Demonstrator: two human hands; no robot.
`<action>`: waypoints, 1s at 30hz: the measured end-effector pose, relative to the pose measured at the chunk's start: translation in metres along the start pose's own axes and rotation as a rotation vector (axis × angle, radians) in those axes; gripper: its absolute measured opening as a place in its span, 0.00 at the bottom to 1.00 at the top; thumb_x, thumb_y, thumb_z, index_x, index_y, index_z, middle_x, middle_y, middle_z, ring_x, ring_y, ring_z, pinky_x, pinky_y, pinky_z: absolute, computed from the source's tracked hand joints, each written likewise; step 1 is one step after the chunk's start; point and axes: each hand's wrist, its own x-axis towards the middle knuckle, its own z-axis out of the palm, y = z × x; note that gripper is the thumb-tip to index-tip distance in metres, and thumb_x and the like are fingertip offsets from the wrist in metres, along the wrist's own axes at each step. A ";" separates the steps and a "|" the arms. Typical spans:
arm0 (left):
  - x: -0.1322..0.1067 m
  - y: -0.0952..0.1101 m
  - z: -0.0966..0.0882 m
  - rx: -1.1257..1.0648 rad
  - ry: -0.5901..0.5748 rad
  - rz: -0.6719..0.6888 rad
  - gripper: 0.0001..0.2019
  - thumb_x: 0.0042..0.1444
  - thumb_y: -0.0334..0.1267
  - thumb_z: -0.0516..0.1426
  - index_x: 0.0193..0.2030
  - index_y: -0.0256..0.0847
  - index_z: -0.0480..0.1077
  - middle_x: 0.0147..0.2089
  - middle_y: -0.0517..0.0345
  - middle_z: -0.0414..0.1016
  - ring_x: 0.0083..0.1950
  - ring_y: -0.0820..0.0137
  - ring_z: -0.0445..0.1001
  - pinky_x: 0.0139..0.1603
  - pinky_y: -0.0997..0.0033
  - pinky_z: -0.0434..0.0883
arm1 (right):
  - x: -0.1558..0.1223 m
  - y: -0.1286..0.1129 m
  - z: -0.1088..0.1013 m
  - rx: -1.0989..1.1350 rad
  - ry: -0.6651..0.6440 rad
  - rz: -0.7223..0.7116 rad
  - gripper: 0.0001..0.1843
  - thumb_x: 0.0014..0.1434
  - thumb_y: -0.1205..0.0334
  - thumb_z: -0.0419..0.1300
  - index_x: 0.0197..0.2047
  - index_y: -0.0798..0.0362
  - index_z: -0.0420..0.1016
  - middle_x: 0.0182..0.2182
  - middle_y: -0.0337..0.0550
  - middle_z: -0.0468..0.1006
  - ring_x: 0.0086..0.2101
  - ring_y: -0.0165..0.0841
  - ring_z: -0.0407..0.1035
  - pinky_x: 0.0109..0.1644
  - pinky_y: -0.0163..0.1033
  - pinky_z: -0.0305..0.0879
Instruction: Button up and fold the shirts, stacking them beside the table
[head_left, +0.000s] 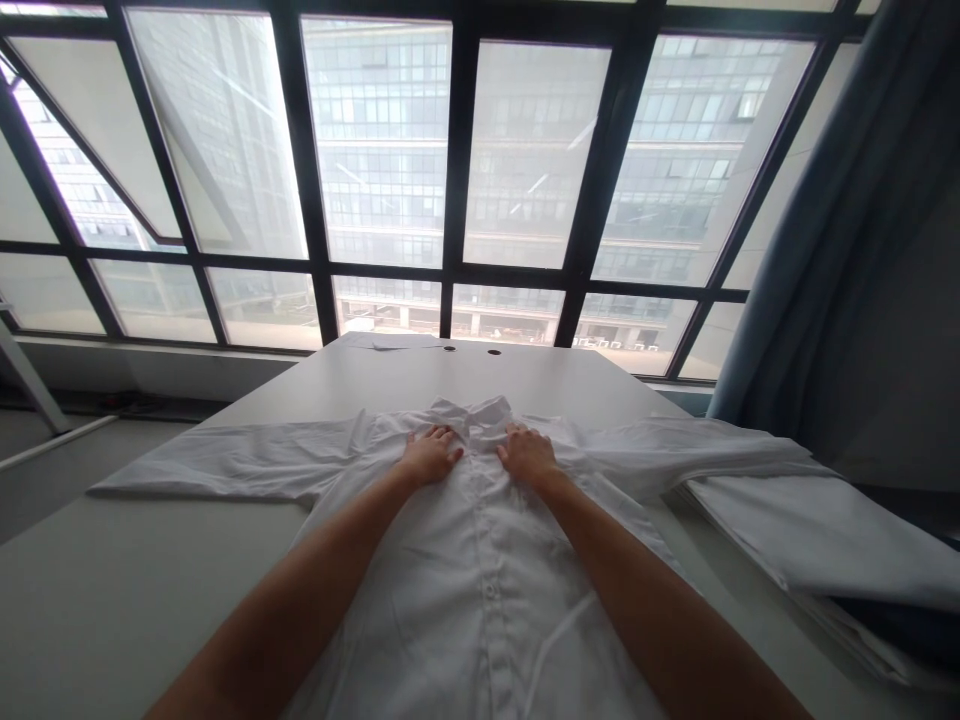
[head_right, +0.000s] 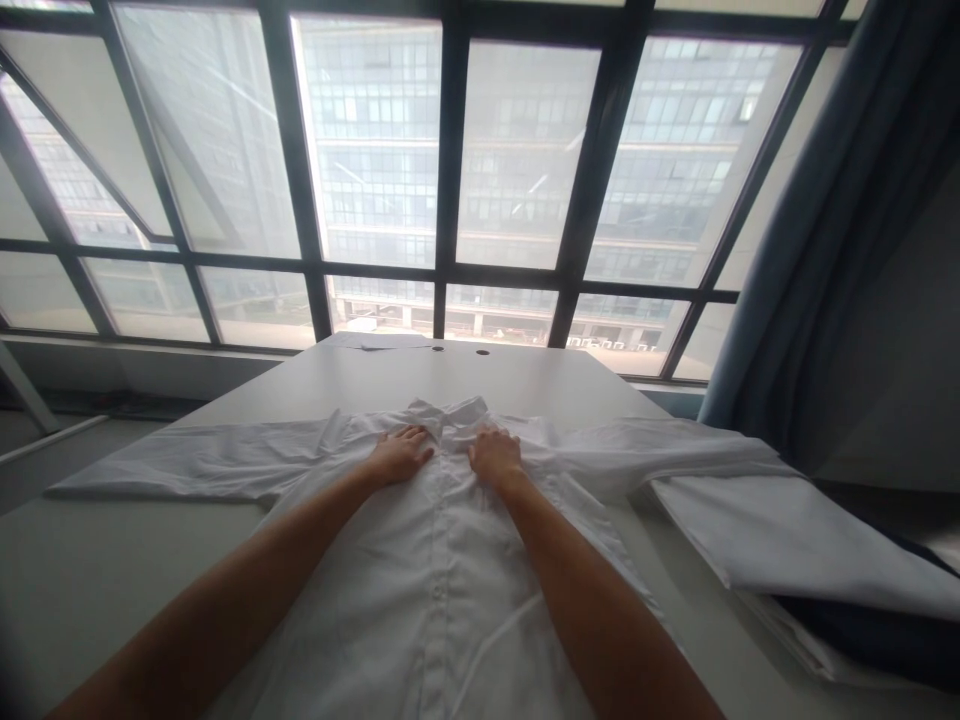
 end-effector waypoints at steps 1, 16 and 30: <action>0.001 -0.007 -0.002 -0.009 -0.062 -0.015 0.29 0.66 0.53 0.43 0.70 0.44 0.56 0.74 0.48 0.49 0.74 0.53 0.46 0.69 0.40 0.46 | -0.001 0.003 -0.001 -0.042 -0.074 0.050 0.26 0.64 0.51 0.52 0.61 0.54 0.68 0.60 0.61 0.67 0.59 0.52 0.61 0.59 0.58 0.58; 0.065 -0.046 -0.003 0.029 -0.141 -0.056 0.36 0.65 0.59 0.38 0.74 0.44 0.43 0.76 0.52 0.34 0.76 0.52 0.34 0.67 0.32 0.32 | 0.068 0.031 0.017 -0.008 -0.361 0.132 0.39 0.66 0.37 0.34 0.74 0.44 0.36 0.73 0.44 0.28 0.69 0.50 0.23 0.64 0.70 0.23; 0.044 -0.066 -0.011 0.025 -0.135 0.048 0.38 0.64 0.61 0.41 0.73 0.39 0.48 0.75 0.45 0.40 0.76 0.57 0.36 0.71 0.46 0.37 | 0.086 0.033 0.026 -0.117 -0.091 0.038 0.30 0.70 0.50 0.35 0.68 0.52 0.60 0.66 0.57 0.59 0.64 0.49 0.53 0.65 0.64 0.33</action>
